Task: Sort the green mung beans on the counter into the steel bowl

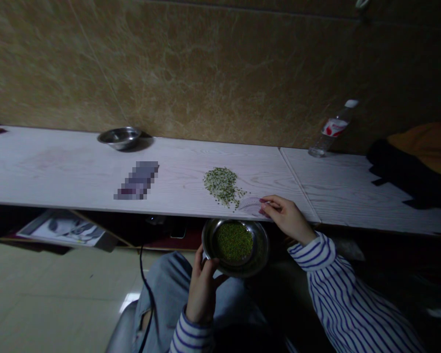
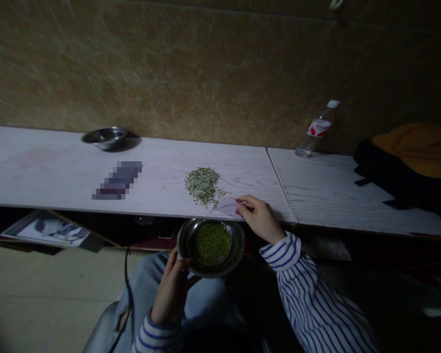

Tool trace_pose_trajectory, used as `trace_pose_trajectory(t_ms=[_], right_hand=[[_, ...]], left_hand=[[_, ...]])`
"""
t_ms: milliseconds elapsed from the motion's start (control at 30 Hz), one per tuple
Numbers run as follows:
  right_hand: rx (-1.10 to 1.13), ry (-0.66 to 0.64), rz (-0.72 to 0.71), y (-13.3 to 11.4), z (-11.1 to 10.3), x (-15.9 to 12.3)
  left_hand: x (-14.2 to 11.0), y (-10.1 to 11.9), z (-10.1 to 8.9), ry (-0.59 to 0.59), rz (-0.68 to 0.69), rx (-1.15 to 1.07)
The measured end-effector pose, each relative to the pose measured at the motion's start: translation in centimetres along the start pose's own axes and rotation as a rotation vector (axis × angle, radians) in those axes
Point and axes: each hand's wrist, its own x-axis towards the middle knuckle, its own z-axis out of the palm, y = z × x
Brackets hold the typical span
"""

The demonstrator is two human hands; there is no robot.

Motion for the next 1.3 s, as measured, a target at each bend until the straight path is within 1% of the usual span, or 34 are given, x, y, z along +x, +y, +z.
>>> trace_pose_trajectory(t_ms=[133,267,367,567,833,967,1167,1300], right_hand=[[-0.006,-0.006,0.004,0.0,0.3,0.1],[-0.031,0.017,0.011,0.5,-0.1,0.3],[-0.016,0.033,0.020,0.6,-0.4,0.4],[-0.012,0.019,0.001,0.3,0.0,0.4],[-0.022,0.075,0.014,0.9,-0.6,0.9],[-0.020,0.058,0.004,0.7,-0.3,1.1],[-0.005,0.018,0.000,0.1,0.2,1.1],[-0.004,0.028,-0.015,0.0,0.1,1.2]], left_hand=[[0.0,0.1,0.0,0.000,0.010,0.013],[0.1,-0.1,-0.2,-0.018,0.005,0.012],[0.2,-0.3,-0.3,-0.011,0.014,0.007],[0.1,-0.1,-0.1,0.006,0.027,-0.003],[0.1,-0.1,-0.3,-0.002,0.029,-0.012],[0.2,-0.3,-0.5,0.003,0.008,-0.015],[0.3,-0.4,-0.5,0.015,0.022,-0.014],[0.2,-0.3,-0.3,-0.016,0.018,-0.001]])
